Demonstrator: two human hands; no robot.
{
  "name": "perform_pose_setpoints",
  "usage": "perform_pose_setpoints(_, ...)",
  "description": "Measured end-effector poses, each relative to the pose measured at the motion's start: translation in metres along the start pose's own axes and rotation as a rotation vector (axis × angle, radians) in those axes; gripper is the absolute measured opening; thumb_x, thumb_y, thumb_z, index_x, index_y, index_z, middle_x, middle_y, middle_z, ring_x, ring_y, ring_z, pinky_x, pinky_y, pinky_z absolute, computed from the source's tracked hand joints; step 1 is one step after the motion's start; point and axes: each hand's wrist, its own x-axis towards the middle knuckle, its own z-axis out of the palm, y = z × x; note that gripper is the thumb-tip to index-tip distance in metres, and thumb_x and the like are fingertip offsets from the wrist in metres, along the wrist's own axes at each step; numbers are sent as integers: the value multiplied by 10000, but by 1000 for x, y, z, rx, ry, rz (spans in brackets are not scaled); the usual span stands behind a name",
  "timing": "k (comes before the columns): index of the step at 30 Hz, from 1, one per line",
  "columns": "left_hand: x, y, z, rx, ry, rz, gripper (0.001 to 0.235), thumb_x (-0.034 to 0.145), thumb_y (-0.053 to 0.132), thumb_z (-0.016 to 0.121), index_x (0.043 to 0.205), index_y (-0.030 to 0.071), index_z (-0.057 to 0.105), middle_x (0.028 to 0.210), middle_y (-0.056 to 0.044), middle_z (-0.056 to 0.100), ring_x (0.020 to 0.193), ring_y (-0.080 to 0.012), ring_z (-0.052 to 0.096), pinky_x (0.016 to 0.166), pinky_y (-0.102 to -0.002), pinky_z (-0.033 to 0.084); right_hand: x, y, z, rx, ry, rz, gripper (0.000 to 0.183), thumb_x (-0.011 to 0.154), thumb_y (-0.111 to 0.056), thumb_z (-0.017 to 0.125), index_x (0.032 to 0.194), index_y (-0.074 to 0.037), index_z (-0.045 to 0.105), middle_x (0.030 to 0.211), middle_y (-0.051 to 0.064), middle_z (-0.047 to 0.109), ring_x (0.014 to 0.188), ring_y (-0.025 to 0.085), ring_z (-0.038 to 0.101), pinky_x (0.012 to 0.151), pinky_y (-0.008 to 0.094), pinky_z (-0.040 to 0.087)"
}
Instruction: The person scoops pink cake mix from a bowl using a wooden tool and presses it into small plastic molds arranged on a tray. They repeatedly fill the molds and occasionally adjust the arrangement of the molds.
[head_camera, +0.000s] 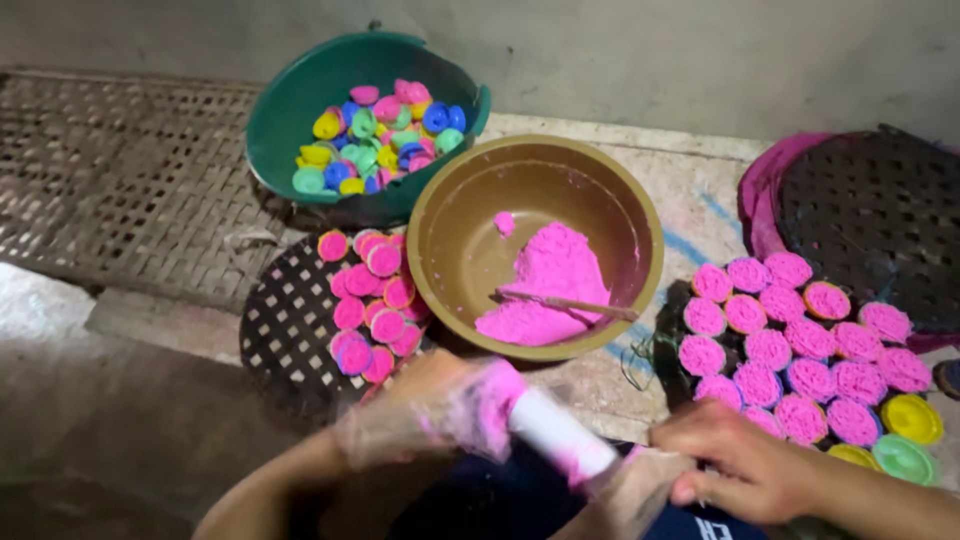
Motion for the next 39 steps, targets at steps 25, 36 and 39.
perform_pose_setpoints(25,70,-65,5,-1127,40,-271,486,850,-16,668,1308,94,548,1017,18,682,874,-105,674,738,-316,610,93,20,-28,-1162,576,-219,433,755,36,763,1062,-265,818,1183,96,518,1134,302,477,960,430,498)
perform_pose_setpoints(36,62,-64,-6,-940,-11,-206,391,883,26,695,1260,63,597,880,-6,668,737,-89,633,659,-278,538,103,2,-34,-905,571,-10,475,727,-21,665,1142,-222,783,1224,138,511,1196,315,458,1024,491,425)
perform_pose_setpoints(39,57,-63,-8,-885,14,-154,395,871,26,703,1254,67,614,926,-16,690,789,-98,644,702,-287,541,104,-2,-34,-790,626,27,466,737,-44,632,1154,-217,747,1232,158,509,1194,317,462,997,502,419)
